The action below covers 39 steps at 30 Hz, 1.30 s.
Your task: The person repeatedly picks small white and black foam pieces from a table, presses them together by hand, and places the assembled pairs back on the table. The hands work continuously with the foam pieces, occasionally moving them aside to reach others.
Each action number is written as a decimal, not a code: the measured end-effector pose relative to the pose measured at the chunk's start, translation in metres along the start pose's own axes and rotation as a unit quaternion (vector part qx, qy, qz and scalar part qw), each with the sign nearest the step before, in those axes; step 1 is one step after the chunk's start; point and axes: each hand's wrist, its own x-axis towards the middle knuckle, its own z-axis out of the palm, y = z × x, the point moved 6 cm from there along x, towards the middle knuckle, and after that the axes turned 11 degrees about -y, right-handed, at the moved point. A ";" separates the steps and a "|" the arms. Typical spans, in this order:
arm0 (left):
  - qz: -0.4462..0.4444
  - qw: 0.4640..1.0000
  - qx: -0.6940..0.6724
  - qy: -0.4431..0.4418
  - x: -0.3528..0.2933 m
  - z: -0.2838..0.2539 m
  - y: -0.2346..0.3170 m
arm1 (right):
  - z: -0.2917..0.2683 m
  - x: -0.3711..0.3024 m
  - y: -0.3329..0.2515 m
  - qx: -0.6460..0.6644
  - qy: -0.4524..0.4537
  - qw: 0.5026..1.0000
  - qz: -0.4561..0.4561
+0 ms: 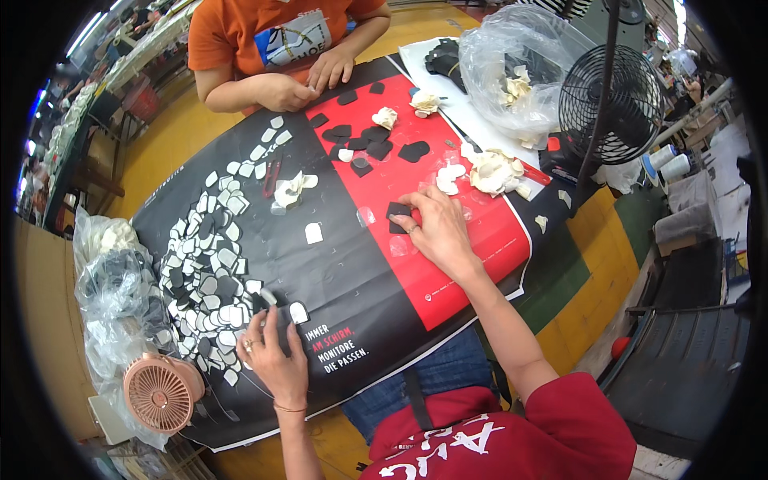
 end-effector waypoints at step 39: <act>0.128 0.975 -0.176 -0.046 0.001 0.025 0.092 | -0.056 -0.006 0.037 0.090 0.113 0.988 -0.050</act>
